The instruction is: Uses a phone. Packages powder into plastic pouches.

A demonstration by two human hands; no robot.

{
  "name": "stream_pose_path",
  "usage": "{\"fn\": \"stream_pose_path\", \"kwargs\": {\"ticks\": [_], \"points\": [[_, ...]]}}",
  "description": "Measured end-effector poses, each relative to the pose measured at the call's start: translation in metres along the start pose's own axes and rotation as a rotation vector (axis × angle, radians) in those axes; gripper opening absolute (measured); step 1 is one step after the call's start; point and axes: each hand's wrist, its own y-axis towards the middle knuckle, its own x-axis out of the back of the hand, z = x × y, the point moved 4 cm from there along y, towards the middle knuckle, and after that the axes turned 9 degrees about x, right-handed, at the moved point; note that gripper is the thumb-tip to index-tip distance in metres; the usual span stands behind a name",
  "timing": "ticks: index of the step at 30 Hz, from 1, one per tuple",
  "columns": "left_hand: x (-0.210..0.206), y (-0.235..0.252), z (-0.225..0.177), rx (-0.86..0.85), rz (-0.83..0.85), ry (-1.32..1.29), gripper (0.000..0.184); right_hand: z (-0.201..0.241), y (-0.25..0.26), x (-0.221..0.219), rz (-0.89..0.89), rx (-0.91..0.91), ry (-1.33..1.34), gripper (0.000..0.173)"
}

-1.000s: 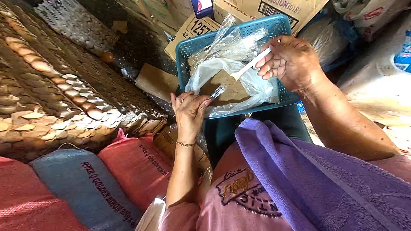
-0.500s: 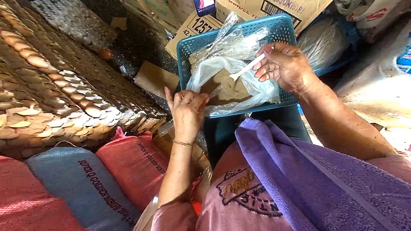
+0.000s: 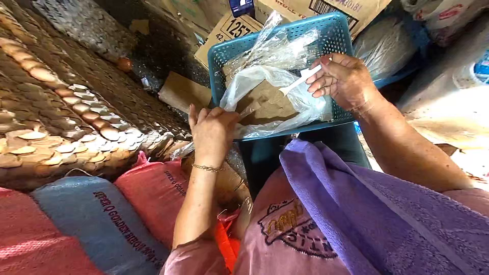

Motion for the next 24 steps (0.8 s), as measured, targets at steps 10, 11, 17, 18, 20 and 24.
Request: {"fn": "stream_pose_path", "kwargs": {"ticks": [10, 11, 17, 18, 20, 24], "points": [[-0.009, -0.003, 0.010, -0.035, -0.054, -0.392, 0.022, 0.025, -0.002, 0.000, -0.008, 0.081, 0.113, 0.032], [-0.010, -0.003, 0.009, -0.041, -0.058, -0.405, 0.021, 0.028, -0.003, -0.001, -0.006, 0.088, 0.112, 0.032], [-0.010, -0.008, 0.001, -0.047, -0.068, -0.445, 0.021, 0.033, -0.005, -0.006, 0.016, 0.109, 0.091, 0.032], [-0.010, -0.008, 0.000, -0.049, -0.071, -0.450, 0.021, 0.034, -0.005, -0.007, 0.020, 0.109, 0.089, 0.032], [-0.011, -0.009, 0.000, -0.047, -0.072, -0.456, 0.021, 0.035, -0.006, -0.011, 0.026, 0.107, 0.081, 0.031], [-0.013, -0.011, 0.001, -0.042, -0.074, -0.467, 0.021, 0.036, -0.007, -0.020, 0.053, 0.108, 0.065, 0.032]]}}
